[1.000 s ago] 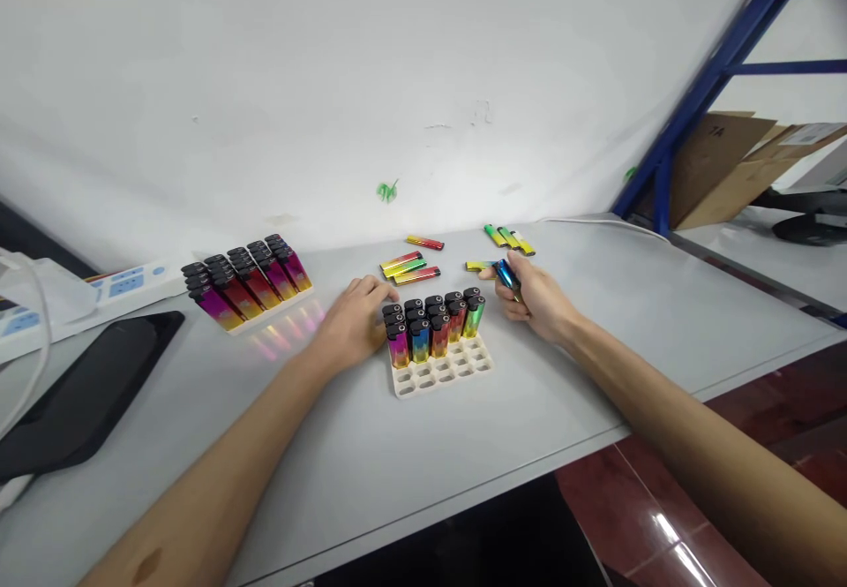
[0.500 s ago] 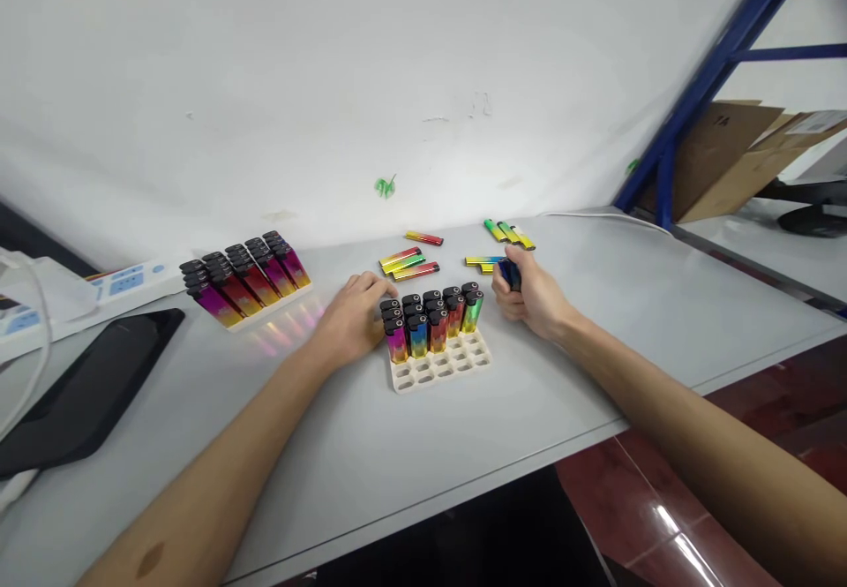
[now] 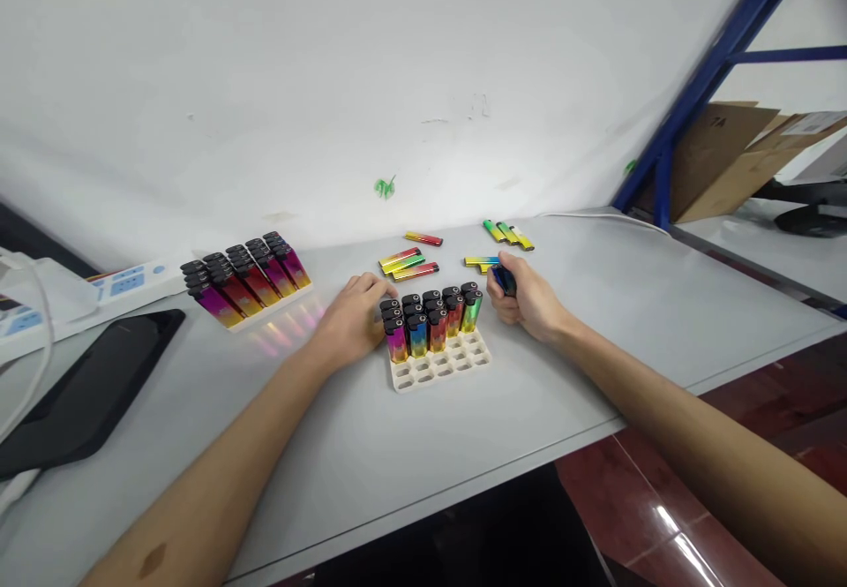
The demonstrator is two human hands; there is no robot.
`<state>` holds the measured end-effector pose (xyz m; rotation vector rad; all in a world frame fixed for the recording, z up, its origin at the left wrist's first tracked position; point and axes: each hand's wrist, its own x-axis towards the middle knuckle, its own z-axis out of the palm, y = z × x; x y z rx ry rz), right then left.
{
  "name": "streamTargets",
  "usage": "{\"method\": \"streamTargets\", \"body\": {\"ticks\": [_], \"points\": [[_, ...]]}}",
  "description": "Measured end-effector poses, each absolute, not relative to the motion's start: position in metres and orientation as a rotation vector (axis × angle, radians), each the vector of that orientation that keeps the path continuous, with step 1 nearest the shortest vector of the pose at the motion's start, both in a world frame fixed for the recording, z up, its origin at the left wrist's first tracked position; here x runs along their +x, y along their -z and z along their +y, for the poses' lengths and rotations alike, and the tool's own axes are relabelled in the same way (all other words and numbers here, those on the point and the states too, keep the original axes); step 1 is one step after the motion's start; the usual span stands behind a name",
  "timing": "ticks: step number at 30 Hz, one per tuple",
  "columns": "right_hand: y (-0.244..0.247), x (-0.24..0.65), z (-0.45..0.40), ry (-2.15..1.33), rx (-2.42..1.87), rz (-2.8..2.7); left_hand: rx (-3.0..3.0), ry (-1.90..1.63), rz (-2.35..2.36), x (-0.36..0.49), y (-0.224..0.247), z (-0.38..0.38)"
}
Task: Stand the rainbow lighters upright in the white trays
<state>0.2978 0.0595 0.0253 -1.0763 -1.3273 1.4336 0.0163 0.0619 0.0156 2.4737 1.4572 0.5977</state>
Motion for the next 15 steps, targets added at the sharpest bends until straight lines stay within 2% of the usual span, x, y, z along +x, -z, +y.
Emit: {"method": "streamTargets", "body": {"ticks": [9,15], "points": [[-0.0257,0.2970,0.0580,-1.405,-1.044,-1.322,2.459,-0.580,1.454,0.0170,-0.0168,0.0614],[-0.0309,0.2987,0.0597,-1.143,-1.057,-1.357,2.455,-0.585,1.454,0.0173,-0.0177,0.0601]]}}
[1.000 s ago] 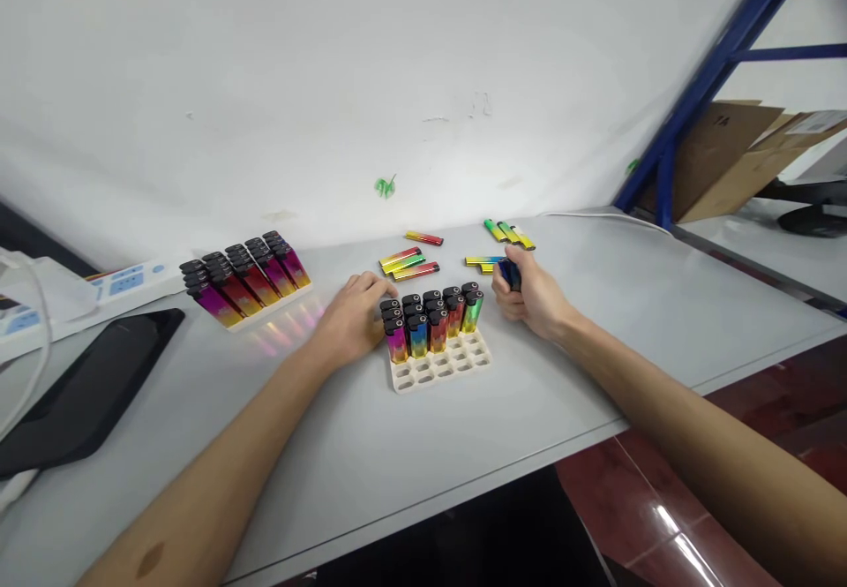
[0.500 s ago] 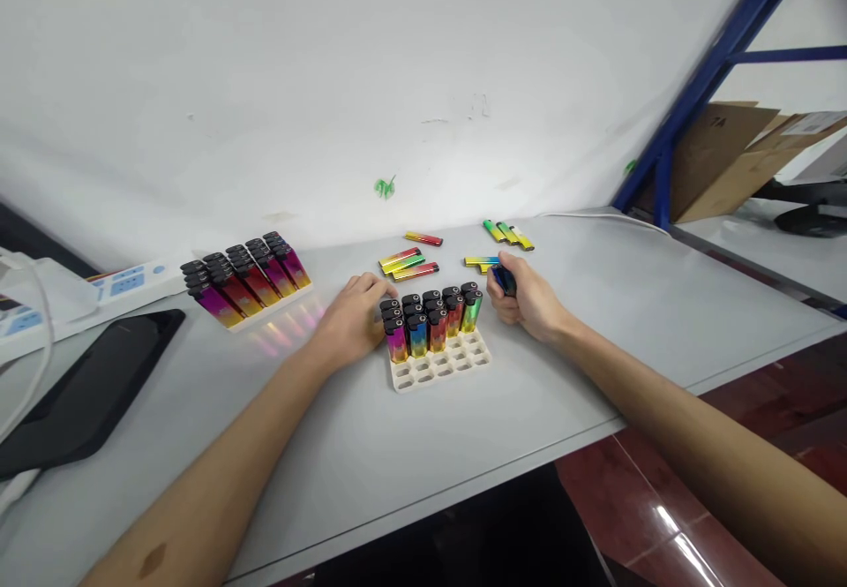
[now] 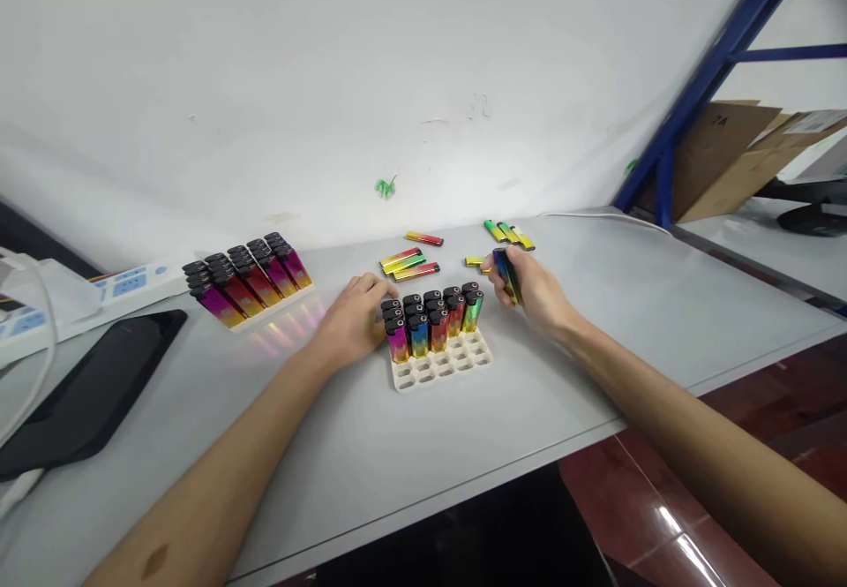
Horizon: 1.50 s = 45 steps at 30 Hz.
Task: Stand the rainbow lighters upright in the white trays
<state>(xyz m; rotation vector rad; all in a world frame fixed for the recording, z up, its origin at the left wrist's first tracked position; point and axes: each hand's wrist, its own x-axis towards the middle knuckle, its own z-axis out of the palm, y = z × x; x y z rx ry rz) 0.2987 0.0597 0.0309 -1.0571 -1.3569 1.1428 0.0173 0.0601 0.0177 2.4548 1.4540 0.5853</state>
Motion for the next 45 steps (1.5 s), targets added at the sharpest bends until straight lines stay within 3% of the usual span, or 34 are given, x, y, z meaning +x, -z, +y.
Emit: {"method": "streamTargets", "body": {"ticks": [5,14,25,45], "points": [[-0.037,0.312,0.063,-0.862,-1.112,-1.489,2.452,-0.581,1.467,0.018,-0.018,0.060],[-0.052,0.317,0.052,-1.120,-0.826,-1.445,2.477,-0.612,1.452,0.017,-0.015,0.062],[-0.043,0.298,0.040,-0.612,-0.709,-1.913,2.466,-0.576,1.483,0.020,-0.021,0.059],[-0.038,0.289,0.034,-0.478,-0.714,-2.027,2.458,-0.528,1.496,0.020,-0.025,0.059]]}}
